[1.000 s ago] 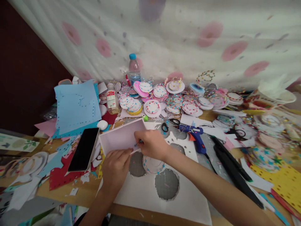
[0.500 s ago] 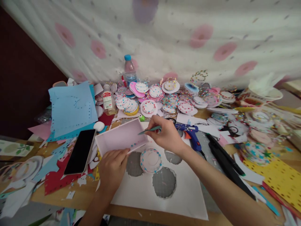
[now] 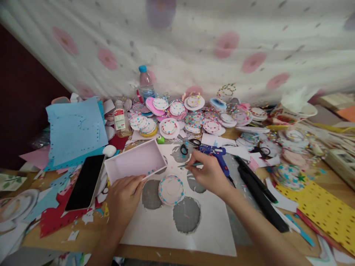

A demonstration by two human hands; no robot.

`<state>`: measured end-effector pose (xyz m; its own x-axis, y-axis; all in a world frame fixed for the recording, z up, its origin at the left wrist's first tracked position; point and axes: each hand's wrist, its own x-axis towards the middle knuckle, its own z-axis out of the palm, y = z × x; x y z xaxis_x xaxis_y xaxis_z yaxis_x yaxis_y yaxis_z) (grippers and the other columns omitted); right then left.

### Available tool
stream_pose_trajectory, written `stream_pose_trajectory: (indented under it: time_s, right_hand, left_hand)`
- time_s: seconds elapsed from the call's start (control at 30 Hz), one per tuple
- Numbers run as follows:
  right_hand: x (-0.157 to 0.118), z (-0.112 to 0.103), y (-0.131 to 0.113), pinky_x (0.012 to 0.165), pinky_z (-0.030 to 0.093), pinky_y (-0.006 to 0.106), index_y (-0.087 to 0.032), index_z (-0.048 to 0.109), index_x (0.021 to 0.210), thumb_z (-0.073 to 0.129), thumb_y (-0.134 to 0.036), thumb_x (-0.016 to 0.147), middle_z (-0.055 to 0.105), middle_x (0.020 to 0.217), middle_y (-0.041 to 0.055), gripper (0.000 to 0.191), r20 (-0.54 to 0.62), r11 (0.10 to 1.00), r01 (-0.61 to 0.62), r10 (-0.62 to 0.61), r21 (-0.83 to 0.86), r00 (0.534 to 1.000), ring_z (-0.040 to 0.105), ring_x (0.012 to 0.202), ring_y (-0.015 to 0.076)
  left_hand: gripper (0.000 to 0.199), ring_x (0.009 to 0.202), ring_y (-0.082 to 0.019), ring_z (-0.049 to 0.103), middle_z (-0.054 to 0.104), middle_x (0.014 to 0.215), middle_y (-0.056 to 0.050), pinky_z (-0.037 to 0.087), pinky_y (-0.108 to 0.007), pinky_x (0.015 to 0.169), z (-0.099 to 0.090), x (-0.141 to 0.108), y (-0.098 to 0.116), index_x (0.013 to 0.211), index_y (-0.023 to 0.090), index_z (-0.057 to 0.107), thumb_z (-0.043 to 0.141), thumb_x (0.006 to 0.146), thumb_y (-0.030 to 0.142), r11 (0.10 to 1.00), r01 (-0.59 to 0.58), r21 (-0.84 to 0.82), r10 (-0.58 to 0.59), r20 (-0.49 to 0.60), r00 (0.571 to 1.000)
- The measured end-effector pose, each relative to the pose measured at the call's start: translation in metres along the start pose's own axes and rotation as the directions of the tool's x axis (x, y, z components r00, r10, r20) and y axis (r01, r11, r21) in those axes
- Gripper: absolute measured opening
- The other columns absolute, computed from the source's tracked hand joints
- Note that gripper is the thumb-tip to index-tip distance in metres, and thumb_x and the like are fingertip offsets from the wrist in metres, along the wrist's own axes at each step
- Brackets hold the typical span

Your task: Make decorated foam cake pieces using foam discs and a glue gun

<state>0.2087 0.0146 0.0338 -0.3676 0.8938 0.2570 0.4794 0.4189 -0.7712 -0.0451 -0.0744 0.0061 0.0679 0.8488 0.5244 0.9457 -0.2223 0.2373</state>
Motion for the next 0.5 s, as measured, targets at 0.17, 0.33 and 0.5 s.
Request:
stream_pose_trajectory:
  time_s: [0.17,0.33,0.5]
  right_hand:
    - [0.004,0.022,0.005,0.060,0.045,0.028,-0.022,0.054,0.068,0.060,-0.011,0.075,0.067,0.071,0.0016,0.014,0.054,0.999,-0.013,0.011,0.044,0.998,0.063,0.068,0.0186]
    - [0.007,0.026,0.008,0.059,0.045,0.029,-0.022,0.054,0.066,0.062,-0.013,0.074,0.066,0.068,0.0012,0.015,0.042,0.997,-0.021,0.018,0.074,0.999,0.062,0.066,0.0185]
    - [0.001,0.010,0.010,0.065,0.047,0.029,-0.021,0.056,0.065,0.073,-0.025,0.072,0.065,0.070,0.0011,0.018,-0.136,0.969,-0.102,0.135,0.226,0.982,0.061,0.068,0.0178]
  left_hand:
    - [0.011,0.070,-0.018,0.066,0.073,0.074,-0.001,0.041,-0.031,0.068,0.000,-0.001,0.001,0.085,0.018,0.070,0.059,0.087,0.016,1.000,0.007,-0.001,-0.007,0.017,1.000]
    - [0.012,0.071,-0.018,0.066,0.073,0.074,0.000,0.041,-0.031,0.068,0.000,0.001,-0.001,0.085,0.019,0.070,0.058,0.088,0.019,1.000,0.016,0.007,-0.016,0.046,0.999]
    - [0.014,0.070,-0.021,0.066,0.074,0.078,-0.002,0.042,-0.034,0.068,-0.001,0.013,-0.016,0.084,0.018,0.069,0.057,0.089,0.024,0.999,0.004,0.052,-0.010,0.132,0.991]
